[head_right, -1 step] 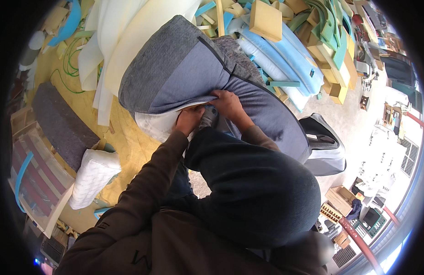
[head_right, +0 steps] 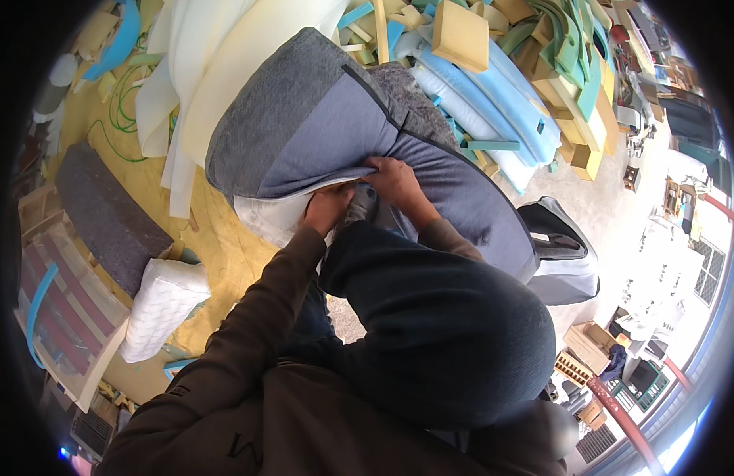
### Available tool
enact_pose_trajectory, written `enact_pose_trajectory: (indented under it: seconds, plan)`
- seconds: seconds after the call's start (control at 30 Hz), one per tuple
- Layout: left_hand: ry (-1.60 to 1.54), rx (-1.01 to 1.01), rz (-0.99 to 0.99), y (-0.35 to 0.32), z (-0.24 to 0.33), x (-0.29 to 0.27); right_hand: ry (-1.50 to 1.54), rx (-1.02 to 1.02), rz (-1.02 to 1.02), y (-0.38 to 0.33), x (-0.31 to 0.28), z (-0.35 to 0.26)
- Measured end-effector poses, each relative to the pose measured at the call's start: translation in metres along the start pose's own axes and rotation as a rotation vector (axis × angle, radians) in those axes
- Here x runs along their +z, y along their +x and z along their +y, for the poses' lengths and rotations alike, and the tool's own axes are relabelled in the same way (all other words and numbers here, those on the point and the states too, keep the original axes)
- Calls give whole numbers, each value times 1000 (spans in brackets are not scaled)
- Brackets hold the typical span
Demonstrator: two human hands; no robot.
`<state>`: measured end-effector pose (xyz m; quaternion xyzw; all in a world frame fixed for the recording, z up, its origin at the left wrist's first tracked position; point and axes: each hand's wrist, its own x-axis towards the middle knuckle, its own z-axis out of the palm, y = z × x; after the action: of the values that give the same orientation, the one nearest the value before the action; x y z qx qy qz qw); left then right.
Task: The person stuffs a large white cushion insert into a grey fabric cover and secures it by tying blue ribbons along the opening. The person repeatedly adjusts the fabric and ties multiple ribbons to close the cover.
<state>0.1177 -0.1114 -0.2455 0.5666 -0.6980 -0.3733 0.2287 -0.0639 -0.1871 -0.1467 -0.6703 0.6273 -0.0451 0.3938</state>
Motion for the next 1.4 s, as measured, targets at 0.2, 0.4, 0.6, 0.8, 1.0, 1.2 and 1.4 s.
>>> enact_pose_trajectory:
  seconds: [0.2,0.4,0.6,0.8,1.0,1.2,1.4]
  plan:
    - [168,-36,-353,7,-7,-7,-34,-9,22,5,5,5]
    - [-63,-250,-330,3,-12,-5,-19,20,-11,9,7,12]
    - [161,-131,-272,20,-32,24,39,-28,-31,13,10,20]
    - [6,-222,-204,31,-36,28,38,-47,12,11,9,16]
    - [-107,-397,-265,23,6,-10,12,-49,-24,11,5,14]
    - [-136,-488,-216,-6,40,-39,16,-38,-26,7,6,13]
    - [-119,-389,-138,-6,47,-44,-12,-62,4,5,4,11]
